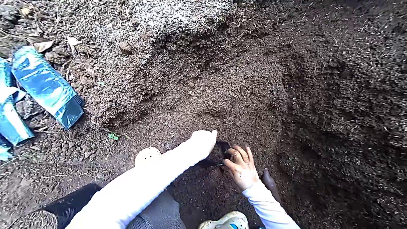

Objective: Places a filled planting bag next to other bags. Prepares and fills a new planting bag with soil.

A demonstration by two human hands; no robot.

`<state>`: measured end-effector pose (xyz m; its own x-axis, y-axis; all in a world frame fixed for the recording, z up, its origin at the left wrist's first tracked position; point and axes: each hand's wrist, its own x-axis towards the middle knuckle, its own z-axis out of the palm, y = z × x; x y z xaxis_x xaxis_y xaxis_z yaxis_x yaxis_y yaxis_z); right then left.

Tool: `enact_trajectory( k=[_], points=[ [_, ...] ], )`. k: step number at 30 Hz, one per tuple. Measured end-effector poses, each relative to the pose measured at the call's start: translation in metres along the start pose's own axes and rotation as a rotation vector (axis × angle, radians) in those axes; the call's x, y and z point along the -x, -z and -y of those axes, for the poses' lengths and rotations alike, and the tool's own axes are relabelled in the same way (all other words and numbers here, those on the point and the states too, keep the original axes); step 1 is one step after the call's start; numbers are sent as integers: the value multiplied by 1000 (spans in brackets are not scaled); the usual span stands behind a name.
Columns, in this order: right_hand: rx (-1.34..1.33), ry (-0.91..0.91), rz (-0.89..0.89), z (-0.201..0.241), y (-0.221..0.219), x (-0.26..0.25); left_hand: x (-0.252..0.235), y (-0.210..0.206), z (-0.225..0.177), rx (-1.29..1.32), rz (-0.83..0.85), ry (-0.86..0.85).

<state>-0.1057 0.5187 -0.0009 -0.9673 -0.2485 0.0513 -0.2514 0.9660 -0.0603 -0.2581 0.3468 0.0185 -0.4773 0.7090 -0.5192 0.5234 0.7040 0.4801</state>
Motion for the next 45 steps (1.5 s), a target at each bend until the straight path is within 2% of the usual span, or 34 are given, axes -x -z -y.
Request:
enact_trajectory(
  k=[3,5,8,10,11,13,15,17,20,23,27,31,34,37,39,40,41,42,43,45],
  points=[
    [10,-30,-50,-1,-4,11,14,1,5,-18,31,79],
    [-3,1,-55,4,-8,14,13,-4,-5,-42,8,27],
    [62,34,-98,13,-9,12,-13,-23,-20,-153,-109,-308],
    [87,12,-99,15,-6,19,-36,-28,-19,-318,-75,-559],
    [92,-14,-98,14,-3,24,-41,-24,-17,-354,-20,-619],
    [56,-75,-127,16,7,35,-33,-14,-14,-245,93,-579],
    [-44,-131,-209,33,17,44,-18,-14,-11,-124,126,-522],
    [-249,-191,-157,66,31,48,-4,-21,-11,-173,122,-585],
    [-581,-436,155,116,39,41,12,-35,-13,-156,115,-603],
    [-562,-628,493,133,27,29,26,-55,-14,-136,89,-644],
    [-429,-587,716,135,-3,33,40,-88,-21,-73,118,-732],
    [-381,-524,970,136,-10,20,36,-97,-26,-22,211,-741],
    [-391,-645,1004,136,-11,3,25,-104,-26,30,202,-758],
    [-380,-660,1118,130,-4,-16,16,-106,-25,78,202,-776],
    [-414,-625,1102,122,-10,-15,11,-102,-24,107,208,-745],
    [-417,-586,926,121,-20,0,8,-98,-23,141,193,-710],
    [-367,-540,496,125,-46,25,5,-90,-23,185,166,-659],
    [-399,-541,830,106,-20,-8,2,-81,-21,234,126,-611],
    [-396,-525,961,91,-8,-29,0,-70,-19,273,72,-570],
    [-358,-438,877,71,2,-39,-1,-42,-12,330,-5,-437]
  ],
)
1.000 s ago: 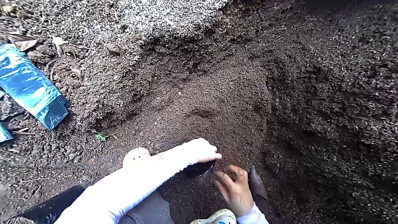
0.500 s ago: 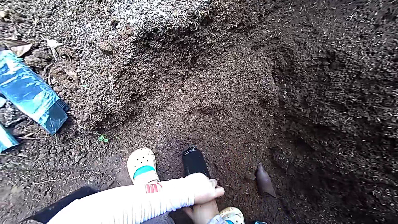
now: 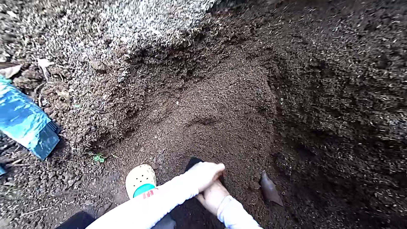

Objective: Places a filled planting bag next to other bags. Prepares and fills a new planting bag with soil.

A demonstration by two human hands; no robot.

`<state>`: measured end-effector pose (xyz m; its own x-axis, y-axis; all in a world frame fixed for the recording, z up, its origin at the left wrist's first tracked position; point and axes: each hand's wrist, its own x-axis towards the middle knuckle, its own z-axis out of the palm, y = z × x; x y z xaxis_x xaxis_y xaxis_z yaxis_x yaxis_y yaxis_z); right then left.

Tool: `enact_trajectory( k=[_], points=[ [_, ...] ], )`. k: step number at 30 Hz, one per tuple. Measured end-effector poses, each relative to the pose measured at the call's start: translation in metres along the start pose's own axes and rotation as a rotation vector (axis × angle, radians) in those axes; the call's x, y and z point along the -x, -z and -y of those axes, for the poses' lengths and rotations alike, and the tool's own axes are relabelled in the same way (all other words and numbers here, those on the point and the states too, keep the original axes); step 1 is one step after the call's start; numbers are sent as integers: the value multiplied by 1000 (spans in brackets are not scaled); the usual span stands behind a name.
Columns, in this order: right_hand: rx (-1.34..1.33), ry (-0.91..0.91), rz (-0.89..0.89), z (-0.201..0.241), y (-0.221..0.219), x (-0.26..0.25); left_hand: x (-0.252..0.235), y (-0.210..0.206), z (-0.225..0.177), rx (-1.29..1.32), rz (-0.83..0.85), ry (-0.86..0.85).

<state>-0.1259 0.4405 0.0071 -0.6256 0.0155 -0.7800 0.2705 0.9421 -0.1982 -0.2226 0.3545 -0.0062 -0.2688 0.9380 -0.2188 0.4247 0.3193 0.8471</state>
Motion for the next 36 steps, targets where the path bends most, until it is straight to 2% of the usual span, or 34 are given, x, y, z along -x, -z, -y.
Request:
enact_trajectory(
  k=[2,4,5,6,7,9,10,11,12,14,16,17,19,22,24,26,29,34,36],
  points=[
    [-3,175,-216,-20,4,14,4,25,2,27,-61,164],
    [-217,319,-605,-54,-6,24,5,32,16,27,-99,296],
    [-424,293,-750,-73,-14,24,5,33,22,18,-118,337],
    [-688,164,-802,-92,-24,22,5,32,25,4,-154,354],
    [-990,-47,-768,-108,-37,19,5,31,26,-17,-200,343],
    [-1609,-490,-543,-137,-68,-2,5,26,25,-88,-284,270],
    [-1861,-611,-417,-149,-85,-15,5,26,20,-110,-269,273],
    [-2062,-669,-361,-158,-98,-29,5,27,14,-113,-247,290],
    [-2200,-703,-396,-160,-102,-42,6,24,17,-138,-265,253],
    [-2379,-660,-544,-158,-87,-67,7,28,14,-151,-202,297],
    [-2467,-548,-613,-154,-70,-90,6,29,2,-162,-187,411],
    [-2502,-485,-618,-153,-62,-100,4,26,5,-227,-222,396],
    [-2593,-384,-662,-147,-44,-118,5,41,-4,-145,-39,454],
    [-2648,-220,-727,-138,-16,-145,14,18,24,-50,-105,374],
    [-2694,-9,-751,-132,1,-159,14,15,29,32,-50,356],
    [-2770,50,-743,-128,11,-167,14,19,31,100,-4,281],
    [-2730,49,-725,-131,1,-157,12,23,33,161,37,221],
    [-2638,382,-602,-125,11,-89,1,23,26,190,41,238],
    [-2527,407,-578,-115,19,-50,-5,25,17,185,56,265]
  ],
)
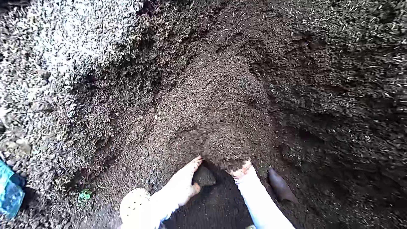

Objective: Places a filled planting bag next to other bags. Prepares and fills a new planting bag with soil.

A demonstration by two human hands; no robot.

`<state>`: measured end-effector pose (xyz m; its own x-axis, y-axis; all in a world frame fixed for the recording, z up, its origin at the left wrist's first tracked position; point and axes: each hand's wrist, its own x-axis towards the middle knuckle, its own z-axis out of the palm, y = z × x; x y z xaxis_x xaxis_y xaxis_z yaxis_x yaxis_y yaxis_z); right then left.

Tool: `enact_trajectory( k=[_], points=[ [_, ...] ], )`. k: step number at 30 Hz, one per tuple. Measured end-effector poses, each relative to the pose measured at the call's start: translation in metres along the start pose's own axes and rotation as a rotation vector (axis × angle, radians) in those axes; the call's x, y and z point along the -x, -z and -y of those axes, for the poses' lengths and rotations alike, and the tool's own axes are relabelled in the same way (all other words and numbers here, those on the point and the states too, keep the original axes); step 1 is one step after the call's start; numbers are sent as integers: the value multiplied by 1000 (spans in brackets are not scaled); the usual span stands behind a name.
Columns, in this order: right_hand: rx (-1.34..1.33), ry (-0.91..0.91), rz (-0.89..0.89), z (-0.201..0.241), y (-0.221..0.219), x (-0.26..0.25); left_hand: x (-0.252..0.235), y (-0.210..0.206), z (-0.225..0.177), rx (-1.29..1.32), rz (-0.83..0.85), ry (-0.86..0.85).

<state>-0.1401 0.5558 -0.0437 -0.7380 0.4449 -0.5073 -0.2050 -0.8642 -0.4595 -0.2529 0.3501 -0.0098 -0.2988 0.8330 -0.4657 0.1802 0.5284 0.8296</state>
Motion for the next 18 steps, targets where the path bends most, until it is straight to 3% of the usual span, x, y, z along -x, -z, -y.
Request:
enact_trajectory(
  k=[4,8,13,16,18],
  points=[
    [134,-123,75,15,-35,59,0,-2,-19,-22,-17,50],
    [221,-250,98,9,-47,86,10,-11,-22,-5,-57,41],
    [760,-283,-64,14,-76,113,19,-17,-18,-97,-51,62],
    [1100,-391,-21,21,-94,110,20,-17,-11,-70,-81,13],
    [1424,-409,132,29,-106,92,20,-15,-10,-79,-74,23]
  ],
)
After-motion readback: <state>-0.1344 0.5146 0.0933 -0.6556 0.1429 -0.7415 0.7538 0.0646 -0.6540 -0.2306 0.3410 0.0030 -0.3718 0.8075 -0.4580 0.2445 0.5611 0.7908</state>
